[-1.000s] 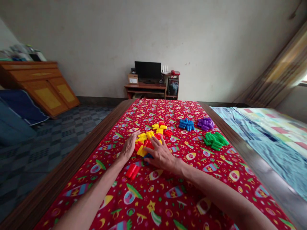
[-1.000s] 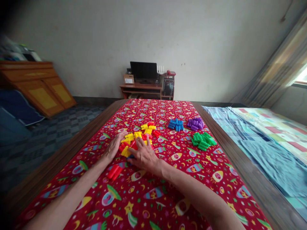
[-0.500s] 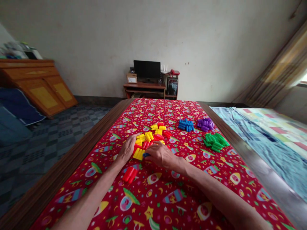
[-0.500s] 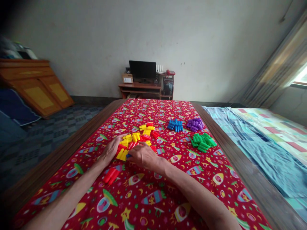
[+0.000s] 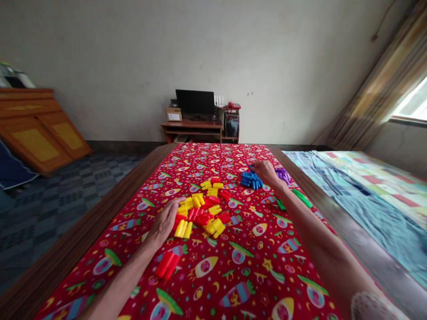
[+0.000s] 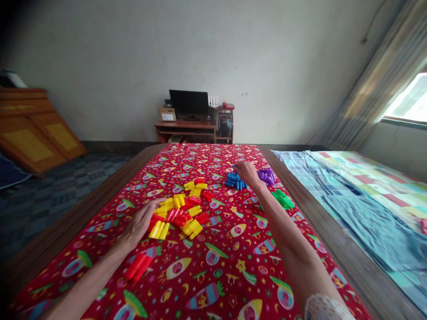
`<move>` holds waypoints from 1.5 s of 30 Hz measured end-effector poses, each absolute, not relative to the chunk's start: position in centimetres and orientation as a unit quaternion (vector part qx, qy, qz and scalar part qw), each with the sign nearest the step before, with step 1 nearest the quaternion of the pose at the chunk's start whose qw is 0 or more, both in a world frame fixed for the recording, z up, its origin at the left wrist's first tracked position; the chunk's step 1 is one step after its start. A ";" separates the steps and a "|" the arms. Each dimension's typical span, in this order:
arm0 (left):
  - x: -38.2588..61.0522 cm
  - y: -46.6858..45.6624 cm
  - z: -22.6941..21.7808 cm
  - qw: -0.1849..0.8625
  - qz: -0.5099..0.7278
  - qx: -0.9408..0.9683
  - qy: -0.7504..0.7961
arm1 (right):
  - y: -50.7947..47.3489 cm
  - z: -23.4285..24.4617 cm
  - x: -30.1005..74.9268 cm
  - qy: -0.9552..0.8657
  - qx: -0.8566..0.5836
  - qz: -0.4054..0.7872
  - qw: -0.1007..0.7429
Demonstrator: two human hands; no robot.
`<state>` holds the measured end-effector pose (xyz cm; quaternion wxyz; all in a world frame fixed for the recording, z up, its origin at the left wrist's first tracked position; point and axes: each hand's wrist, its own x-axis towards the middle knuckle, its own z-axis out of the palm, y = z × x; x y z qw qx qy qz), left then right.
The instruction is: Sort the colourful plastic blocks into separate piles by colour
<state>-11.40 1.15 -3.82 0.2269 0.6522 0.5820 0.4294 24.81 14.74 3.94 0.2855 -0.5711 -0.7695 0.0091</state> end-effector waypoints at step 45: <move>-11.6 1.6 -4.5 0.249 0.426 0.657 0.570 | 6.1 -1.5 15.0 -0.874 -0.378 0.195 0.237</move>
